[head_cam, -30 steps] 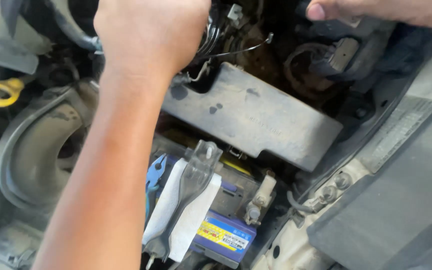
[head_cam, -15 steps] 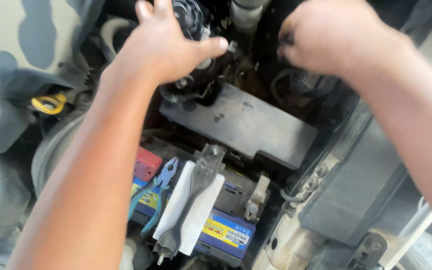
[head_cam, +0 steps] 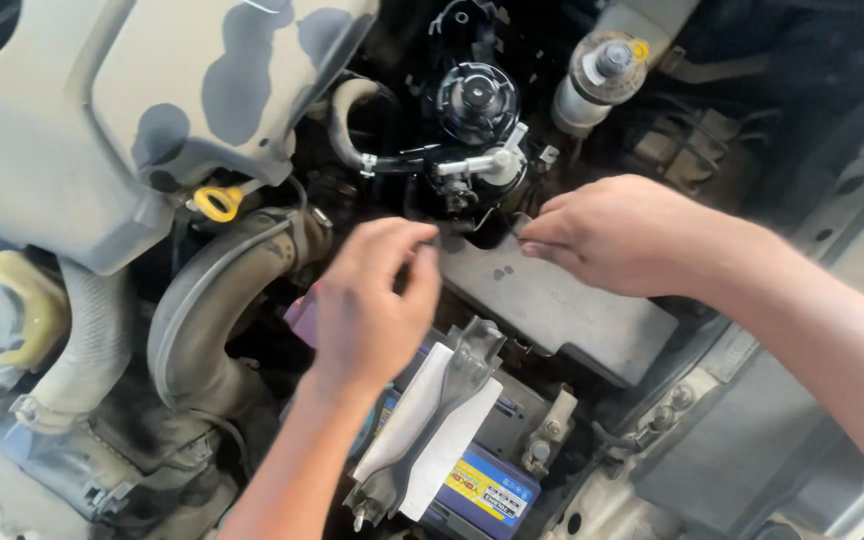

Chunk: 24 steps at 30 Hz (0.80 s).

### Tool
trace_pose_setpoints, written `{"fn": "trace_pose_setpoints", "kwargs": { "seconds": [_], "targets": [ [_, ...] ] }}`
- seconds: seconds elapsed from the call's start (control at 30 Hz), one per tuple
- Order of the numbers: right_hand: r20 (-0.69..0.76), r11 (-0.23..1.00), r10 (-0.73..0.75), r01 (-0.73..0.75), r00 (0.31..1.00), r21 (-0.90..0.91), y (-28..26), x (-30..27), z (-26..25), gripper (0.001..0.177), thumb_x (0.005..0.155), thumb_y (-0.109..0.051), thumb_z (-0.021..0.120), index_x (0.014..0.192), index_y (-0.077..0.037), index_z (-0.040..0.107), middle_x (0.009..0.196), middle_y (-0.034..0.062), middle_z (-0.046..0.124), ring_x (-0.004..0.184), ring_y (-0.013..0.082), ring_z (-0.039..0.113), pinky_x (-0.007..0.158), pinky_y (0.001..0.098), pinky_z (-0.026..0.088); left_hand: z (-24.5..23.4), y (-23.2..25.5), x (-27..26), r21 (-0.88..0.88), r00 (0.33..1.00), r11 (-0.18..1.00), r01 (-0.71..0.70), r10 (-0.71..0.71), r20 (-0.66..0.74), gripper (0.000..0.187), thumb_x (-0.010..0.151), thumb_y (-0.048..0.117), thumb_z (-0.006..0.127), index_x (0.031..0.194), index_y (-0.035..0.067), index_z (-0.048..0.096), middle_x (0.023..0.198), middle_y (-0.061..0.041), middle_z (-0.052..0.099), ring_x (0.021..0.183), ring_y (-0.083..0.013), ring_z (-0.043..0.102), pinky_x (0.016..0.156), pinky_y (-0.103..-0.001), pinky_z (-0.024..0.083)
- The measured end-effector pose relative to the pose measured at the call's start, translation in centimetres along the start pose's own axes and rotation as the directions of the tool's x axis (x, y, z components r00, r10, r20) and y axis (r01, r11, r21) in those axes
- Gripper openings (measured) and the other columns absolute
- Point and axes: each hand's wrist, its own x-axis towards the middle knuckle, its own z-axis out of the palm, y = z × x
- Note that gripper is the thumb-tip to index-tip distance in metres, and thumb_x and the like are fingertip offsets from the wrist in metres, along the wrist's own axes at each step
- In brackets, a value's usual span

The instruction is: Replacing or repairing a component within the engine bay, involving hose disconnection and cleaning.

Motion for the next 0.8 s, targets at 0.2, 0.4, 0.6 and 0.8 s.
{"fn": "trace_pose_setpoints", "kwargs": {
  "seconds": [0.2, 0.4, 0.6, 0.8],
  "targets": [
    [-0.201, 0.985, -0.012, 0.047, 0.98, 0.167, 4.4, -0.3, -0.3, 0.021, 0.091, -0.028, 0.069, 0.1, -0.012, 0.079, 0.101, 0.0093, 0.074, 0.094, 0.0304, 0.07, 0.081, 0.0417, 0.056, 5.1, 3.0, 2.2, 0.149, 0.879, 0.886, -0.439, 0.39, 0.275, 0.03, 0.094, 0.009, 0.066, 0.122, 0.003, 0.072, 0.124, -0.012, 0.069, 0.1, -0.0271, 0.066, 0.086, -0.039, 0.052],
    [-0.181, 0.808, 0.417, -0.272, 0.891, 0.523, 5.2, 0.8, 1.1, 0.021, 0.092, -0.016, 0.072, 0.111, -0.008, 0.076, 0.093, 0.0109, 0.077, 0.076, 0.0241, 0.071, 0.072, 0.0373, 0.056, 10.4, 1.3, 8.4, 0.493, 0.699, 0.497, -0.714, 0.536, 0.473, 0.015, 0.093, 0.017, 0.061, 0.093, 0.01, 0.075, 0.104, -0.004, 0.072, 0.122, -0.0274, 0.056, 0.104, -0.05, 0.035],
    [-0.2, 0.539, 0.586, -0.193, 0.785, 0.82, 5.7, 1.6, 4.1, 0.019, 0.093, -0.013, 0.069, 0.104, 0.001, 0.073, 0.084, 0.0076, 0.077, 0.059, 0.0128, 0.069, 0.058, 0.0298, 0.057, 12.1, 1.1, 9.9, 0.404, 0.653, 0.533, -0.743, 0.446, 0.611, 0.013, 0.089, 0.016, 0.064, 0.086, 0.012, 0.076, 0.089, -0.004, 0.072, 0.121, -0.0297, 0.057, 0.113, -0.065, 0.024],
    [-0.088, 0.497, 0.566, -0.253, 0.82, 0.83, 6.4, 2.0, 5.2, 0.019, 0.097, -0.016, 0.069, 0.106, 0.0, 0.075, 0.081, 0.0075, 0.075, 0.064, 0.0133, 0.068, 0.058, 0.0294, 0.056, 12.4, 0.2, 10.5, 0.442, 0.661, 0.52, -0.731, 0.376, 0.65, 0.015, 0.091, 0.017, 0.064, 0.094, 0.01, 0.077, 0.095, -0.007, 0.073, 0.117, -0.031, 0.059, 0.115, -0.073, 0.018]
  ]
}}
